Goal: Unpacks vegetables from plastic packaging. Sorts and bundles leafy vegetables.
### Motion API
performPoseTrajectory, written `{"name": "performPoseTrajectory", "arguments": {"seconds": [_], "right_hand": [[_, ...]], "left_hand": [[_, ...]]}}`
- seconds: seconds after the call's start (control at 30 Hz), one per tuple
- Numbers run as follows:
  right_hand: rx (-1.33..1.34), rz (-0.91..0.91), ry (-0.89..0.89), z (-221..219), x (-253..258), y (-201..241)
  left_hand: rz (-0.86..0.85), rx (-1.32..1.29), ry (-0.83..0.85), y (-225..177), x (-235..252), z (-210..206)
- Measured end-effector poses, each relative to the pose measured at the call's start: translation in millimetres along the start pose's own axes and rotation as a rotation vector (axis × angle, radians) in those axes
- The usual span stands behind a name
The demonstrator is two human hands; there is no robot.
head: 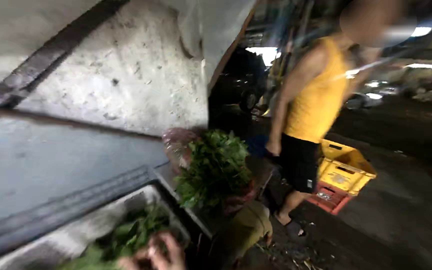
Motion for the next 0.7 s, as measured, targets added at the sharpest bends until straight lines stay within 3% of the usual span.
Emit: {"name": "performPoseTrajectory", "arguments": {"seconds": [0.07, 0.17, 0.23, 0.3, 0.4, 0.47, 0.57, 0.7], "right_hand": [[-0.062, 0.04, 0.097, -2, 0, 4], [-0.187, -0.121, 0.179, 5, 9, 7], [-0.247, -0.189, 0.261, 11, 21, -3], [-0.371, -0.147, 0.344, 11, 34, 2], [-0.776, 0.014, 0.537, -6, 48, 25], [-1.084, -0.107, 0.715, -25, 56, 25], [-1.115, -0.218, 0.741, -33, 69, 6], [-0.562, -0.39, 0.437, -14, 78, -3]], "left_hand": [[0.1, 0.205, -0.222, -14, -10, -20], [0.236, 0.548, -0.454, -3, 1, 15], [0.272, 0.853, -0.42, 2, 6, 37], [0.281, 1.099, -0.337, 7, 9, 40], [0.288, 1.366, -0.264, 14, 8, 27], [0.259, 1.48, -0.247, 17, 6, 19], [0.2, 1.378, -0.24, 22, 8, 19], [0.099, 0.887, -0.218, 17, 13, 26]]}}
Point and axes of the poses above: each hand's wrist, its own x-axis towards the middle knuckle, its own z-axis out of the back of the hand, y = z × x, the point moved 4 cm from there along x, towards the middle knuckle, and after that the axes turned 8 degrees about x, right-handed, at the moved point
